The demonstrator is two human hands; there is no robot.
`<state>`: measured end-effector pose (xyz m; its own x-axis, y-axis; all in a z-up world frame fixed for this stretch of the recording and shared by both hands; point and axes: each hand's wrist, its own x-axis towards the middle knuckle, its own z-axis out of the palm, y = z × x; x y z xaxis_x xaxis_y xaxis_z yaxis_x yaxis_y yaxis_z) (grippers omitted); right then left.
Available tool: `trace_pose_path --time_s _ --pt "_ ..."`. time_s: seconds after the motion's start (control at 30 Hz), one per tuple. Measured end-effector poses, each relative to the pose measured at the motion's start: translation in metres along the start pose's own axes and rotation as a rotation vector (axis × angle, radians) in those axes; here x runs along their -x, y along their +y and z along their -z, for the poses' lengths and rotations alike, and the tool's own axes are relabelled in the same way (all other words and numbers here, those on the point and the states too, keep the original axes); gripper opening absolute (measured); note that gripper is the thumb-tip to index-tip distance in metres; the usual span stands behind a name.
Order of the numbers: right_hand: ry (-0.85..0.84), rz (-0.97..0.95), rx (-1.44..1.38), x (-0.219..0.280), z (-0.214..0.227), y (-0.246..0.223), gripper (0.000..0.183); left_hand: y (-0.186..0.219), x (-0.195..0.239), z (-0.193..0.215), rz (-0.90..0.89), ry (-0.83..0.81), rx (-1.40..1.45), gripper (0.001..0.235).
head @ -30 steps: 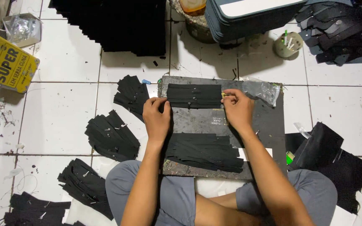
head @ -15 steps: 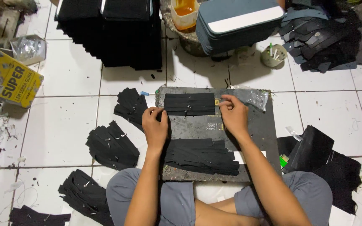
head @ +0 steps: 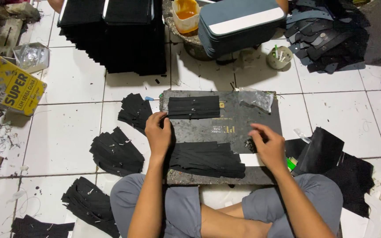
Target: The person sits cross-legged on the floor with a board on their lap, attaching small metal clips to the ends of black elastic/rubber strap pieces one at a time, folding the strap end and pressing a clip onto it, then placing the finished strap on a growing pile on the board.
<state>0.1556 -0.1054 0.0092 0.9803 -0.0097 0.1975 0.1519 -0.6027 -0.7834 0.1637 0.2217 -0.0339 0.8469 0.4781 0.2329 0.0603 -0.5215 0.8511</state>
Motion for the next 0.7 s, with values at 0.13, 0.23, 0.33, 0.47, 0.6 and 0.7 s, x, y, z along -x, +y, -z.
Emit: trace_pose_path --time_s 0.13,0.23,0.33,0.47,0.6,0.7 --pt "0.098 -0.031 0.08 0.025 0.011 0.048 0.021 0.001 0.005 -0.001 -0.012 0.008 0.009 0.02" --pt "0.135 -0.006 0.093 0.034 0.015 0.064 0.02 0.006 0.011 0.003 -0.058 0.002 -0.041 0.021" --pt "0.086 0.117 0.122 0.035 0.015 0.069 0.022 0.008 0.02 0.007 -0.168 0.03 -0.068 0.024" --pt "-0.007 0.228 0.256 0.036 0.013 0.057 0.023 0.023 0.039 0.019 -0.261 0.046 -0.114 0.021" --pt "-0.008 0.203 0.246 0.038 0.011 0.052 0.015 0.032 0.065 0.03 -0.37 0.087 -0.148 0.022" --pt "0.013 0.209 0.185 0.038 0.008 0.063 0.012 0.029 0.091 0.033 -0.402 0.119 -0.16 0.025"
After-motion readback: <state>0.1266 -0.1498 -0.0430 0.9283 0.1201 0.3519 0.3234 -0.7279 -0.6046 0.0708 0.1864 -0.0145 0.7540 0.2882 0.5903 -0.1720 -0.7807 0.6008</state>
